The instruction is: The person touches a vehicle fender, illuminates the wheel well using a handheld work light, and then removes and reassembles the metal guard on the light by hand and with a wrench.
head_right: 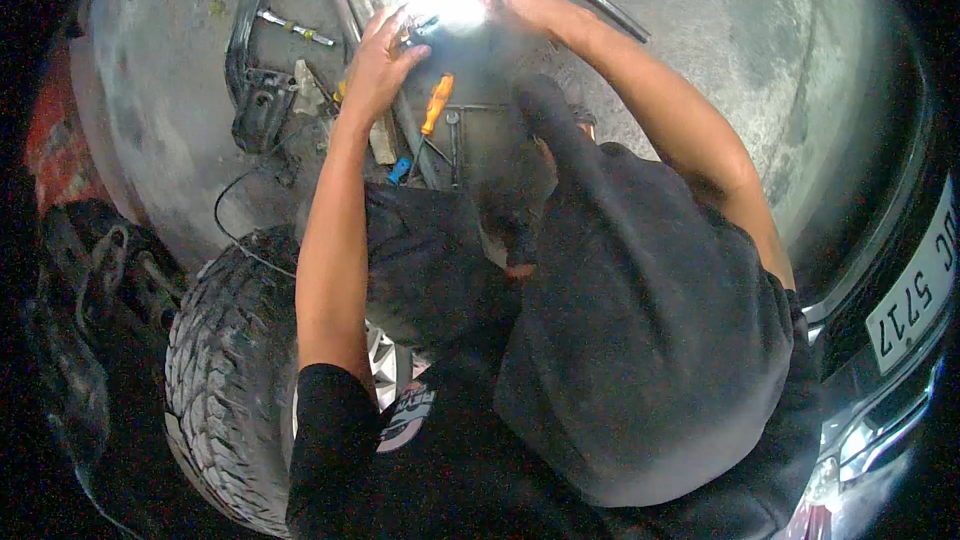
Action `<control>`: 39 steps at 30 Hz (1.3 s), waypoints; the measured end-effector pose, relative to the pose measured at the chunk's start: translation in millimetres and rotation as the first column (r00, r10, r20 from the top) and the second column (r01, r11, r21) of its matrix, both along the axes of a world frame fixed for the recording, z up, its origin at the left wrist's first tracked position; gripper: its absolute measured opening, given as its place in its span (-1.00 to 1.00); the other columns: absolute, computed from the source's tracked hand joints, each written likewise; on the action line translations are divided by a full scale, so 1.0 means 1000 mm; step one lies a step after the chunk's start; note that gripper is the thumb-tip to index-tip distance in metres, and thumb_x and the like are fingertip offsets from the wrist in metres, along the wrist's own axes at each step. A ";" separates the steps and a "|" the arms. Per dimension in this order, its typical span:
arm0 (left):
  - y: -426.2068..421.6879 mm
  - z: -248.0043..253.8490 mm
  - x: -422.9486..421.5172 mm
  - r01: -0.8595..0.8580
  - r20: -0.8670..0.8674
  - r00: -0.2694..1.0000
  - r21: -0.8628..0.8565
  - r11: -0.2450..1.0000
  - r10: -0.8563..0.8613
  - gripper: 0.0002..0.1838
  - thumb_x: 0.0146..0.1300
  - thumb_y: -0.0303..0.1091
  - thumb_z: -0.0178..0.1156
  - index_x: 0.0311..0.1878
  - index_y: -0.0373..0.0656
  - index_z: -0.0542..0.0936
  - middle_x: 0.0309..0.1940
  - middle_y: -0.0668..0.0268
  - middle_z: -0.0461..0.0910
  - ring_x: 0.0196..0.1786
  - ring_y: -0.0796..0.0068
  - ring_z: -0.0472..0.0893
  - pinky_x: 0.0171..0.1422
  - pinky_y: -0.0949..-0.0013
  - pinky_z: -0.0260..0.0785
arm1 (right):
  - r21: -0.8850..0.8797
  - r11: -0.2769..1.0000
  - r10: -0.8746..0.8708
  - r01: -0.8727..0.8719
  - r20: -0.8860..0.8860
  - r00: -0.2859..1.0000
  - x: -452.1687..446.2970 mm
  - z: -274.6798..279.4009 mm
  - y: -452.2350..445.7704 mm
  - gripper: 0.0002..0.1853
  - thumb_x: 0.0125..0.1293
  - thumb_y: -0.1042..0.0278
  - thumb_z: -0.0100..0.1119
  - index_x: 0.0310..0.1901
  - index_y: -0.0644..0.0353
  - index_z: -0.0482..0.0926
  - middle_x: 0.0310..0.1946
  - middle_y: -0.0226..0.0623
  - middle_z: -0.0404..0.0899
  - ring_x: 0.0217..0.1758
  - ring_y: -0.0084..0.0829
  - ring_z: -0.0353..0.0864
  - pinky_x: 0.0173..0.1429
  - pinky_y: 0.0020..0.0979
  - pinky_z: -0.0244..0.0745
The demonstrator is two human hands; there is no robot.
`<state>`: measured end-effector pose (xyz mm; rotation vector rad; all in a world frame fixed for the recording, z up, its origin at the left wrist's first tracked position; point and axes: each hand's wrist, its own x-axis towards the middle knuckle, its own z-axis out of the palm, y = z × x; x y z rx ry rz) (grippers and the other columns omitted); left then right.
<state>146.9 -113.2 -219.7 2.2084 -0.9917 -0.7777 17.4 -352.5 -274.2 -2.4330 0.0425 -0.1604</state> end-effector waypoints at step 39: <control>-0.014 -0.013 -0.003 -0.163 -0.062 0.986 -0.138 0.977 0.156 -0.59 0.20 -0.46 0.44 0.11 -0.23 0.59 -0.01 0.17 0.59 0.10 0.31 0.61 0.22 0.25 0.43 | 0.073 0.996 0.061 -0.052 -0.118 0.991 0.020 0.001 -0.014 -0.47 0.57 -0.08 0.05 0.40 0.04 0.53 0.23 0.08 0.60 0.29 0.10 0.59 0.38 0.00 0.49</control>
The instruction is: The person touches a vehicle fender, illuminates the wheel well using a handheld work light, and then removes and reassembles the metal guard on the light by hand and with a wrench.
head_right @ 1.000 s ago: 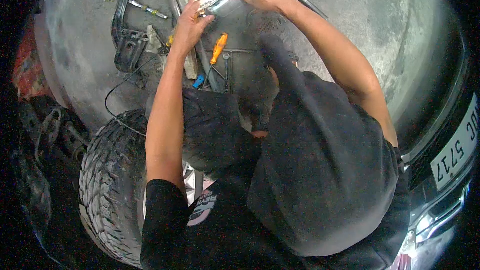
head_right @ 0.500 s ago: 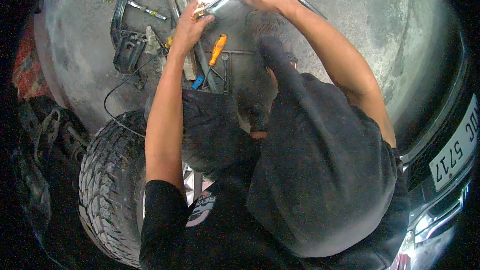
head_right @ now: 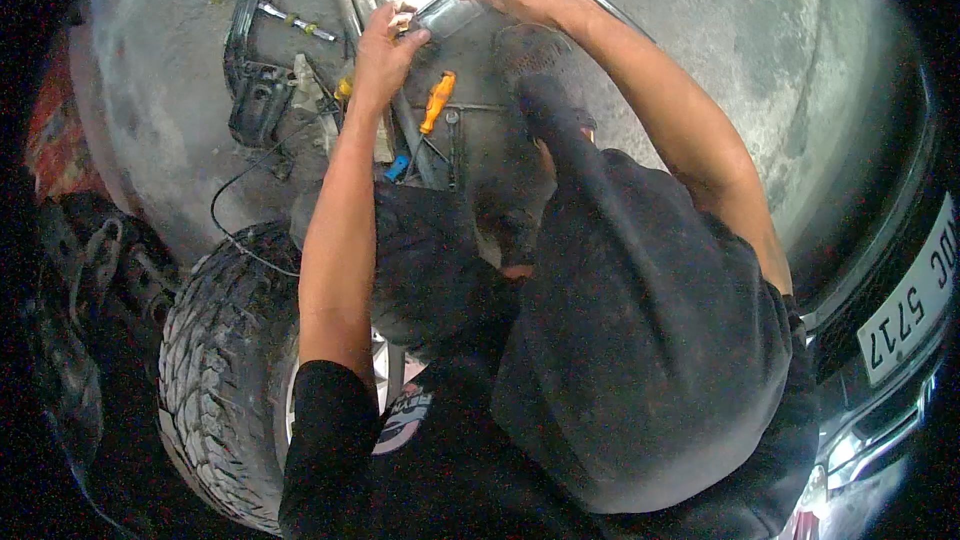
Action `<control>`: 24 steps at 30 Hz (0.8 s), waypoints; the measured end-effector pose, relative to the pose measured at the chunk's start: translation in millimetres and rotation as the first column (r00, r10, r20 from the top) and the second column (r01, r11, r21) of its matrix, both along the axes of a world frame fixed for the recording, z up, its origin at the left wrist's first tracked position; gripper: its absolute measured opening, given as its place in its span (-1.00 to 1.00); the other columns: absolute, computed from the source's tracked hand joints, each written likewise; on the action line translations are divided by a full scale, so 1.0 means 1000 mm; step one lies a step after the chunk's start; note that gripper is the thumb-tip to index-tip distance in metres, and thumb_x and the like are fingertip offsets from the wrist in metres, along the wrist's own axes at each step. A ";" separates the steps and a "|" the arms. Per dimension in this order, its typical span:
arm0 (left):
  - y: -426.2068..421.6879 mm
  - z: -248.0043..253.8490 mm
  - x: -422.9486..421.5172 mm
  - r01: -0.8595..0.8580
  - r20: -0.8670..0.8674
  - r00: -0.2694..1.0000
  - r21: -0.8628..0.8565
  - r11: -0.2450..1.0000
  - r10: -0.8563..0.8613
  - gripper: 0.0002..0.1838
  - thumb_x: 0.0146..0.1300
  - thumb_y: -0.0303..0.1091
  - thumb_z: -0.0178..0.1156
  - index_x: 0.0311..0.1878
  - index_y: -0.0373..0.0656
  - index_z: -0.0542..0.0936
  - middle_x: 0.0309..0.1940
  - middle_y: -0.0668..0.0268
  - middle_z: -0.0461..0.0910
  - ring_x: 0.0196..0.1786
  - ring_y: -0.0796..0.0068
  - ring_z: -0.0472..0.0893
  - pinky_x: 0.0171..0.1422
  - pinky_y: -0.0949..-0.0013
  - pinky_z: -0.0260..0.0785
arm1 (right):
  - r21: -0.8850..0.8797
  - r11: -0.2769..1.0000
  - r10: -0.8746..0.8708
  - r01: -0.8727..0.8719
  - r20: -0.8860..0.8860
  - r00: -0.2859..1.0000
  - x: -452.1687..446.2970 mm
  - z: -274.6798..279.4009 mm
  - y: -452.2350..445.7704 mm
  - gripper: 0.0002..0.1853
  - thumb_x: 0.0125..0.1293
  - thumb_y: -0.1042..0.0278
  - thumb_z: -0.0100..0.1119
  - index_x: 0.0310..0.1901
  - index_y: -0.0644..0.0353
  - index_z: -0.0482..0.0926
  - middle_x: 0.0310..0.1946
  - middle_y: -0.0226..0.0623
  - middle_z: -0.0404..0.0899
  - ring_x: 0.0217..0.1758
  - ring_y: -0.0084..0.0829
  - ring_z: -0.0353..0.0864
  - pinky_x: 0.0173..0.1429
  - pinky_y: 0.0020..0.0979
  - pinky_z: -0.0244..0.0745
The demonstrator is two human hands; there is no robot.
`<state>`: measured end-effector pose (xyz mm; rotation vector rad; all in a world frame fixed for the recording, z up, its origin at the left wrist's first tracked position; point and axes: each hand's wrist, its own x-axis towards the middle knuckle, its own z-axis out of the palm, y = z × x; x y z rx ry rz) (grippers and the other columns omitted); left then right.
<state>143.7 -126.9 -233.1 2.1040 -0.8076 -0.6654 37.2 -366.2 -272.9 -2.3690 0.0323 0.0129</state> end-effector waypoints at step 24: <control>0.002 0.004 -0.012 -0.051 -0.033 0.998 0.079 0.996 0.054 -0.29 0.25 -0.30 0.48 0.42 -0.26 0.45 0.16 0.11 0.66 0.22 0.26 0.63 0.35 0.22 0.44 | 0.269 0.947 -0.159 0.177 -0.089 0.983 -0.016 0.019 0.009 -0.42 0.50 0.05 0.20 0.43 0.16 0.45 0.29 0.08 0.58 0.26 -0.10 0.70 0.35 -0.13 0.56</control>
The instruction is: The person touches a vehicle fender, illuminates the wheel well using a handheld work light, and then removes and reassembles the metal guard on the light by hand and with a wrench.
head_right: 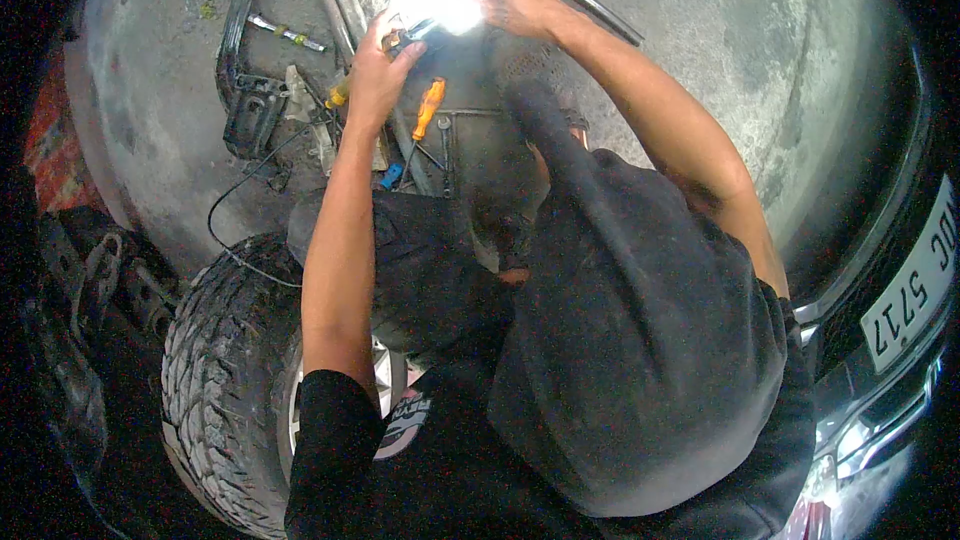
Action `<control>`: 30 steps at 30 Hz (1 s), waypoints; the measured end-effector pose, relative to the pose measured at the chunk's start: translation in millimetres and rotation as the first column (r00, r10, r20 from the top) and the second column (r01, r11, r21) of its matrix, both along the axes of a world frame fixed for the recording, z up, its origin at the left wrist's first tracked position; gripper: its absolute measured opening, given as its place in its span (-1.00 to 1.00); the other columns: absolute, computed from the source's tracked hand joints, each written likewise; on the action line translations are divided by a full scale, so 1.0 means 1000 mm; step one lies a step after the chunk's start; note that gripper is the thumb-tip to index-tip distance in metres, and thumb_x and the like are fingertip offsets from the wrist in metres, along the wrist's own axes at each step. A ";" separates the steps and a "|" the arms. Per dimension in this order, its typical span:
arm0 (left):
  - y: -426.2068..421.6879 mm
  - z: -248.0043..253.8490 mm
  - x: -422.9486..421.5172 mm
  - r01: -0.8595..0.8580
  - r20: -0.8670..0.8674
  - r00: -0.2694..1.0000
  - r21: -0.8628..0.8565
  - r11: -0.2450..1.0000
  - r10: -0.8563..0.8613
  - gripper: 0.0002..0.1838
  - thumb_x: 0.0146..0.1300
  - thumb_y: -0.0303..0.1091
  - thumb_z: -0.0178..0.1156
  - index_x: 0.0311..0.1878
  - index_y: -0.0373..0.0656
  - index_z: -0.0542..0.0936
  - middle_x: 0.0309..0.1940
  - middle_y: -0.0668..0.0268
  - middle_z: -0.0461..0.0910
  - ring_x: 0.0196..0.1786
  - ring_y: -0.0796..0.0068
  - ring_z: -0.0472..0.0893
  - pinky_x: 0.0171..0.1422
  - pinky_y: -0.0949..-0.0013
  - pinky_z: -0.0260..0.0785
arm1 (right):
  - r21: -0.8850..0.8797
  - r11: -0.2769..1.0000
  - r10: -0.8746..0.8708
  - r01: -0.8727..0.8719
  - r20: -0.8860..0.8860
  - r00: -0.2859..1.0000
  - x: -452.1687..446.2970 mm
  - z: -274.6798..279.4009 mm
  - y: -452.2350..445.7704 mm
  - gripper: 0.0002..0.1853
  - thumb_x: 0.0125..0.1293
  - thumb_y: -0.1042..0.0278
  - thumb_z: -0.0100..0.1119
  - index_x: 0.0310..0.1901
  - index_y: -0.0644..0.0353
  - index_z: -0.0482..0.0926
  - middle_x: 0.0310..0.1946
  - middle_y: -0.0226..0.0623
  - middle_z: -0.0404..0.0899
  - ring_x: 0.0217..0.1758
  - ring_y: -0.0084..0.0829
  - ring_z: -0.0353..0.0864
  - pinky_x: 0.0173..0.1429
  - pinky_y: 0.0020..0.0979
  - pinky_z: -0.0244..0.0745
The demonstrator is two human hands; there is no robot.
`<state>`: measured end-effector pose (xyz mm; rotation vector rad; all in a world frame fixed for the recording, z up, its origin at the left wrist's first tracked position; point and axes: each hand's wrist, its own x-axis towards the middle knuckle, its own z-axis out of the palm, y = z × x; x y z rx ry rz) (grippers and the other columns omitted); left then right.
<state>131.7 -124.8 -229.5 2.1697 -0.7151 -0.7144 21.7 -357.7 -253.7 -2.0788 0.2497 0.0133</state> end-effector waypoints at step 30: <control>0.027 0.024 0.010 0.255 0.241 0.926 0.171 0.952 -0.291 -0.48 0.21 -0.21 0.44 0.23 -0.14 0.63 0.07 0.05 0.70 0.18 -0.04 0.61 0.29 0.04 0.43 | -0.098 0.991 -0.089 0.089 0.000 0.996 -0.022 0.023 0.008 -0.40 0.50 -0.07 0.18 0.35 0.25 0.52 0.24 0.08 0.59 0.32 -0.01 0.60 0.41 -0.13 0.48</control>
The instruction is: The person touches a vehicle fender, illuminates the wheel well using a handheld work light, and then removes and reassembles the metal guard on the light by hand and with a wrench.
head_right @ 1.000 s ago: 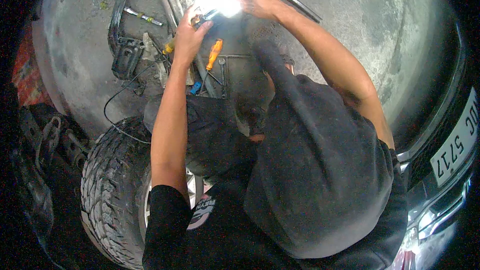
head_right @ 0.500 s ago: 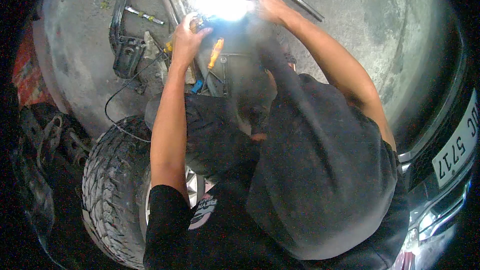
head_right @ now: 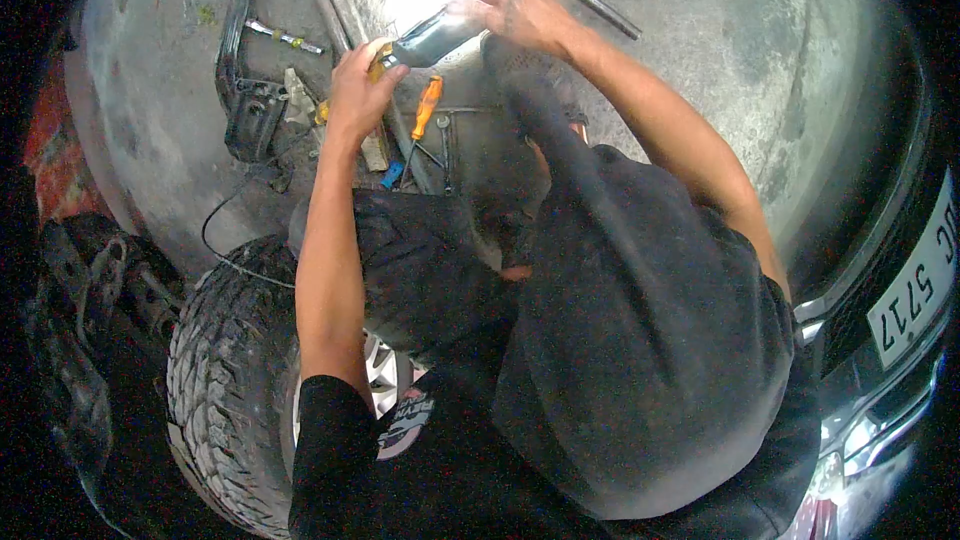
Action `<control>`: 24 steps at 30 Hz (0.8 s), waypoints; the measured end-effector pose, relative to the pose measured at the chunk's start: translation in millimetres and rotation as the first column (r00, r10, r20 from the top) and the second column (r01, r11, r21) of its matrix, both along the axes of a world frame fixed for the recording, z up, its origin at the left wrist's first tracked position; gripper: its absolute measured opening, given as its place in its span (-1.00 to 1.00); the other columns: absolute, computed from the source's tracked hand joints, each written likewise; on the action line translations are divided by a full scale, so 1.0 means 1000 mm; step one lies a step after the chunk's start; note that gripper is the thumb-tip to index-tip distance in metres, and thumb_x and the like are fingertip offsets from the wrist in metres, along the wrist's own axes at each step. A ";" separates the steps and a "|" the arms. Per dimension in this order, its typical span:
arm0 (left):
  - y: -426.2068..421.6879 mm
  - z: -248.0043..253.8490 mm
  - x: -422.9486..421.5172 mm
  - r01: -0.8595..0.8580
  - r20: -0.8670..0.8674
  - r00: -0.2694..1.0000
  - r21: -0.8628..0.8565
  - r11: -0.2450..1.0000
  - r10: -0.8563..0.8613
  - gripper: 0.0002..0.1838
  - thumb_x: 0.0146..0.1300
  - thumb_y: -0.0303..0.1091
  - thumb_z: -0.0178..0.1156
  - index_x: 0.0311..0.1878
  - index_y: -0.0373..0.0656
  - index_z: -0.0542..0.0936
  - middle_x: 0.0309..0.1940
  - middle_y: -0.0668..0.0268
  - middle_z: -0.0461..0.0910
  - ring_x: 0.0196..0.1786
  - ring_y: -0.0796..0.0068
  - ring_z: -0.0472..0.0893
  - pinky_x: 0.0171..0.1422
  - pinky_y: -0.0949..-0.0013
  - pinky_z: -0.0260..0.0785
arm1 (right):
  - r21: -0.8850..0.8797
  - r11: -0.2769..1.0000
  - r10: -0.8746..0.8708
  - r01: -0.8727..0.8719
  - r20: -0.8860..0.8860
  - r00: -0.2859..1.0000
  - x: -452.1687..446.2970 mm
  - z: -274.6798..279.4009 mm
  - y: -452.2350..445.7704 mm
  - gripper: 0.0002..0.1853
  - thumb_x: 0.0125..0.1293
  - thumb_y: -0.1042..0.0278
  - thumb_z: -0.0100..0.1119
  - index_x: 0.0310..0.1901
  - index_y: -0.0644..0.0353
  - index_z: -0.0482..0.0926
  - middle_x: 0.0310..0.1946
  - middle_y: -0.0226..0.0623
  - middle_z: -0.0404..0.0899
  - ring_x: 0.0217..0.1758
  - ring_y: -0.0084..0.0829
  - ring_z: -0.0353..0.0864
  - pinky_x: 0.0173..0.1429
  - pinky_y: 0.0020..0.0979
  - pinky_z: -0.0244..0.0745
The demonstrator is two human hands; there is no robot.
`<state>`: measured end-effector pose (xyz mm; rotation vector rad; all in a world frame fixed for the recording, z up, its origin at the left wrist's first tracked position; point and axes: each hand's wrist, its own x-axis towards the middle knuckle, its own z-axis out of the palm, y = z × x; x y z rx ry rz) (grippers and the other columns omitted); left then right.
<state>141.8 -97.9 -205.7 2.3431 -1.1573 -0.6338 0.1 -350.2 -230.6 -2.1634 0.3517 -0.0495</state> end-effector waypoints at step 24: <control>0.009 0.005 0.001 -0.115 -0.454 0.885 0.001 0.993 0.103 -0.58 0.36 -0.27 0.39 0.20 -0.26 0.65 -0.17 0.34 0.72 -0.15 0.56 0.60 -0.01 0.38 0.47 | 0.222 0.973 -0.060 0.068 -0.043 0.997 0.003 0.012 -0.001 -0.30 0.46 -0.24 0.20 0.40 0.17 0.54 0.31 0.01 0.59 0.33 -0.07 0.61 0.40 -0.13 0.50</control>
